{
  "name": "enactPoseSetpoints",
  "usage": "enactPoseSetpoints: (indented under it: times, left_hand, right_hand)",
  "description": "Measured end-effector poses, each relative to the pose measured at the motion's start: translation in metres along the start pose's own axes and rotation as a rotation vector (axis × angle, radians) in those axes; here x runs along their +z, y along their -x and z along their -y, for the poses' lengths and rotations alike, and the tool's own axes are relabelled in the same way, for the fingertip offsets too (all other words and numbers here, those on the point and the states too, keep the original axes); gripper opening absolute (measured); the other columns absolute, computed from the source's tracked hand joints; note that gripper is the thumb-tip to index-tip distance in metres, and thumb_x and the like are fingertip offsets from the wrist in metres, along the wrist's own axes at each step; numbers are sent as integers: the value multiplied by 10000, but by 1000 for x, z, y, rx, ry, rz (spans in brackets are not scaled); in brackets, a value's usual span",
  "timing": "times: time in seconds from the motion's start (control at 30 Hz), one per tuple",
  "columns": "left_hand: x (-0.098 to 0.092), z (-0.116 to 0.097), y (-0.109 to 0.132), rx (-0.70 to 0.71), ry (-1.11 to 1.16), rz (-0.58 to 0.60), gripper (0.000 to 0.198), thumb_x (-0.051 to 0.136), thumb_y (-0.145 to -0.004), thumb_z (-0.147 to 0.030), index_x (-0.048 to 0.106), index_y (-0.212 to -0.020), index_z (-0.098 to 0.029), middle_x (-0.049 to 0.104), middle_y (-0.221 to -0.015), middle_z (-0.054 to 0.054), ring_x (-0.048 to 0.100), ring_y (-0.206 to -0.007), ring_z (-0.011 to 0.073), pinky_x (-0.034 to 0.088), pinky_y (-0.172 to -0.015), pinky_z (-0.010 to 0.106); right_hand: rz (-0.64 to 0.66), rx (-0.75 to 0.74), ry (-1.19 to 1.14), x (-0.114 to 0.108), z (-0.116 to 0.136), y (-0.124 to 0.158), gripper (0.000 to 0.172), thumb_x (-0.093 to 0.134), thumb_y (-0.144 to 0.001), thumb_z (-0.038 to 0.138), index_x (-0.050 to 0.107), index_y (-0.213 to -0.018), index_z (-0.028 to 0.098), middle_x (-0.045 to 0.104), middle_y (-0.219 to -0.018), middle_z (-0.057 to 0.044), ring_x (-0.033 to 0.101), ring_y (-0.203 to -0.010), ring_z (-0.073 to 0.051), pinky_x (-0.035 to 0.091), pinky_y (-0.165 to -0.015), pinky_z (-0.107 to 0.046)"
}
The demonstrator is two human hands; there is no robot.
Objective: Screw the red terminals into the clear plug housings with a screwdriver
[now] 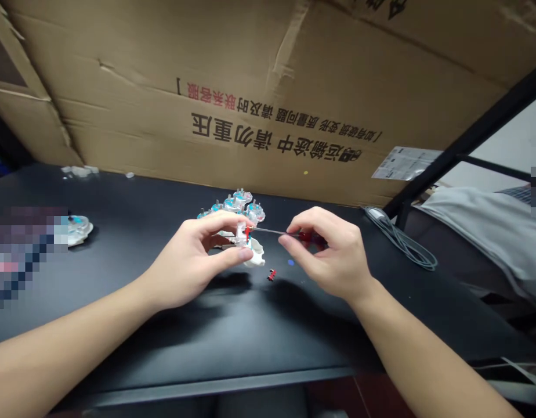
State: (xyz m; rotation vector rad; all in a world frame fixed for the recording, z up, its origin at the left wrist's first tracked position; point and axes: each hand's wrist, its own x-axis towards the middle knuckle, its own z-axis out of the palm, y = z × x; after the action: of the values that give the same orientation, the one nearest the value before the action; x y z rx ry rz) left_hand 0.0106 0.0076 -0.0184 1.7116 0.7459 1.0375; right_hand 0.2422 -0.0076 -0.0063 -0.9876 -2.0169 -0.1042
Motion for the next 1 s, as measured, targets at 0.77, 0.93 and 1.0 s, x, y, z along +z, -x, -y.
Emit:
enactPoseSetpoints:
  times: [0.77, 0.93, 1.0]
  left_hand:
    - [-14, -1, -4, -5, -29, 87, 264, 715, -885, -351, 698, -1122, -235, 717, -1077, 18, 675, -975, 199, 520, -865, 280]
    - [-18, 0, -7, -38, 171, 87, 206, 706, -891, -366, 724, -1025, -210, 717, -1019, 41, 673, -955, 202, 533, -820, 279]
    - [-18, -1, -6, -29, 185, 87, 208, 709, -885, -375, 729, -1001, -203, 713, -977, 41, 673, -927, 201, 536, -801, 278]
  right_hand:
    - [74, -141, -48, -13, -14, -3, 181, 705, -807, 89, 699, -952, 196, 666, -959, -49, 644, -772, -139, 543, -639, -257]
    - [-23, -106, -197, -11, -17, 0, 176, 733, -794, 74, 680, -879, 218, 678, -860, -15, 656, -778, -150, 545, -658, -279]
    - [-110, -97, -229, -9, -18, 2, 197, 759, -787, 85, 692, -899, 233, 711, -848, -7, 683, -787, -160, 550, -662, -283]
